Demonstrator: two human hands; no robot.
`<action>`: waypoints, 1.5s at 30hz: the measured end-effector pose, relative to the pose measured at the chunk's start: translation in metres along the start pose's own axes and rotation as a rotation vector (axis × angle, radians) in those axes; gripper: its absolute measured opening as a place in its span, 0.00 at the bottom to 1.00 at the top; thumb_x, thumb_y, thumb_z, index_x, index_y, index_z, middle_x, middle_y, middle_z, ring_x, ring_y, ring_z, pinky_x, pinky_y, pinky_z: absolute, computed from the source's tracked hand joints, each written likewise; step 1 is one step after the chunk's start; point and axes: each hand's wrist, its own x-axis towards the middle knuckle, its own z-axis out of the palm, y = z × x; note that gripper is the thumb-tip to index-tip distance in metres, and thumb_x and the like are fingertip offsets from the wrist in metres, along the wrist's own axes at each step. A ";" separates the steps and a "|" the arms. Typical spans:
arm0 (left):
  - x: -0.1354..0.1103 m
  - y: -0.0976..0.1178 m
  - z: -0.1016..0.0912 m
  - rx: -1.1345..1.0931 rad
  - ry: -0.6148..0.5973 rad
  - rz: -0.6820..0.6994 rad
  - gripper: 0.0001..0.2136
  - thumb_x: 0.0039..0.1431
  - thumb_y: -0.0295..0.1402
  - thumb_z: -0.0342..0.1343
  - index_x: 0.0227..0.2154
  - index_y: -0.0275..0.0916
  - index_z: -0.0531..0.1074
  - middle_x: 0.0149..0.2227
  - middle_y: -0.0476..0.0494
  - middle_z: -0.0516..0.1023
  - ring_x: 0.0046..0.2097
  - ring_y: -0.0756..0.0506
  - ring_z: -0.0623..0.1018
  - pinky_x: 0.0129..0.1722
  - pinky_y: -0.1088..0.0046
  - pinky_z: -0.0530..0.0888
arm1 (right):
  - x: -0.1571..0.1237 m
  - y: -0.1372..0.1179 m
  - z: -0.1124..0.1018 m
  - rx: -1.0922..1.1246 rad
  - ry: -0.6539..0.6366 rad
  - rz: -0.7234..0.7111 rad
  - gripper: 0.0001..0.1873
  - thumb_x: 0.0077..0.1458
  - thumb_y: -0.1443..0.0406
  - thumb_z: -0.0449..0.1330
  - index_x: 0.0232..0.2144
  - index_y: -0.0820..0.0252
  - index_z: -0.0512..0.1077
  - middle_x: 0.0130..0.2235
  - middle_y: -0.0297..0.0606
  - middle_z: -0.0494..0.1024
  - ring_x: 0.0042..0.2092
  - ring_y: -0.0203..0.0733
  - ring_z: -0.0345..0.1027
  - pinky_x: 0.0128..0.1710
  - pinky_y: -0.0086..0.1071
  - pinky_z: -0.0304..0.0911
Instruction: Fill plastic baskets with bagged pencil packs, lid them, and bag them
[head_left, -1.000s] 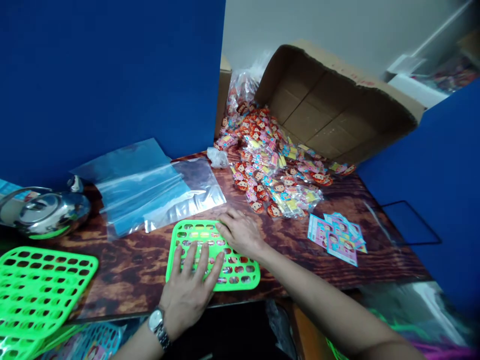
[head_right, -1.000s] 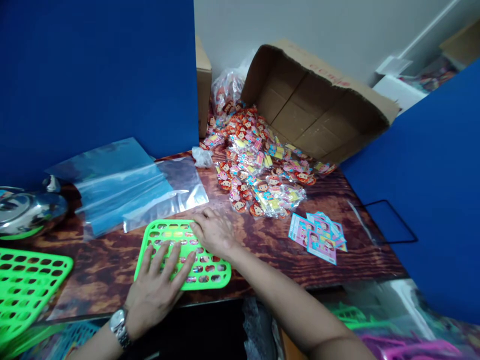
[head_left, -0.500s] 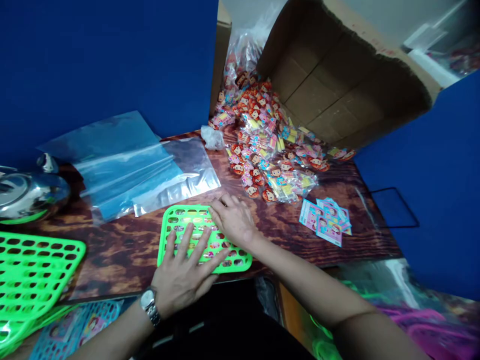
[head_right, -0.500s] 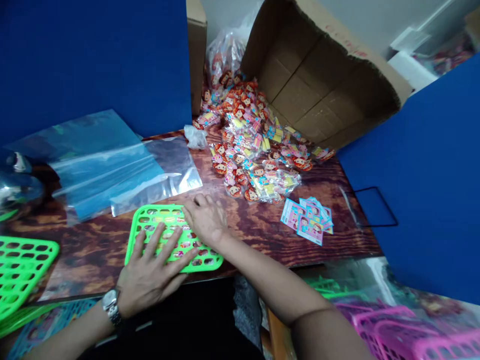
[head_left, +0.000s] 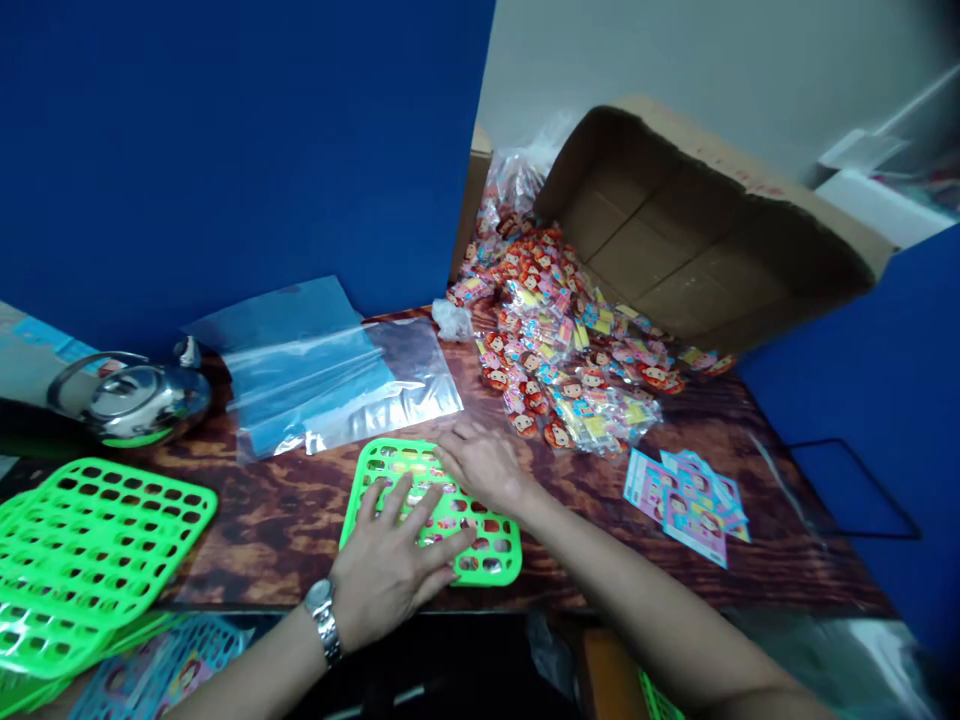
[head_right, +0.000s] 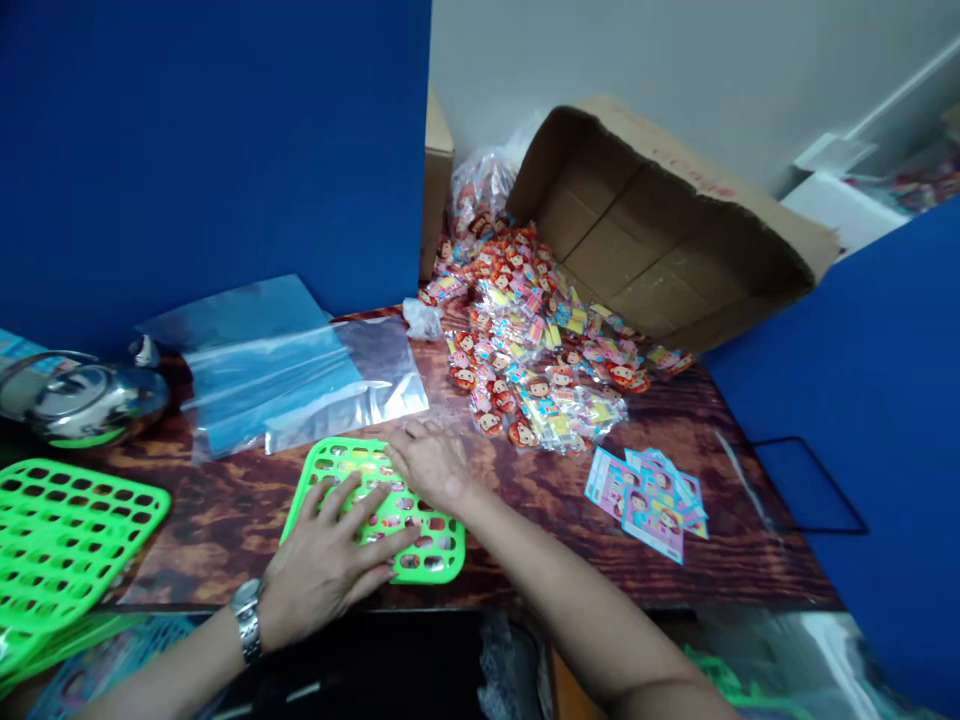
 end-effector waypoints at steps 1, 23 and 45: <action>0.001 0.000 -0.001 0.014 -0.001 0.016 0.24 0.57 0.52 0.49 0.57 0.70 0.53 0.56 0.49 0.67 0.56 0.33 0.64 0.52 0.50 0.57 | 0.002 0.002 -0.002 0.022 -0.012 -0.039 0.17 0.64 0.58 0.45 0.43 0.55 0.71 0.41 0.39 0.73 0.44 0.42 0.64 0.40 0.33 0.59; -0.007 -0.004 0.003 0.077 -0.083 0.272 0.30 0.58 0.44 0.52 0.60 0.64 0.46 0.61 0.48 0.60 0.60 0.32 0.59 0.55 0.49 0.54 | 0.001 -0.004 -0.001 -0.002 -0.008 0.041 0.24 0.65 0.53 0.38 0.48 0.54 0.68 0.46 0.42 0.72 0.48 0.45 0.65 0.43 0.37 0.63; -0.010 -0.004 -0.003 0.066 -0.068 0.243 0.28 0.59 0.39 0.51 0.60 0.65 0.48 0.61 0.51 0.59 0.62 0.34 0.58 0.57 0.49 0.58 | 0.026 0.001 -0.010 -0.081 -0.153 -0.092 0.24 0.64 0.56 0.40 0.37 0.54 0.74 0.35 0.43 0.79 0.36 0.47 0.74 0.34 0.35 0.62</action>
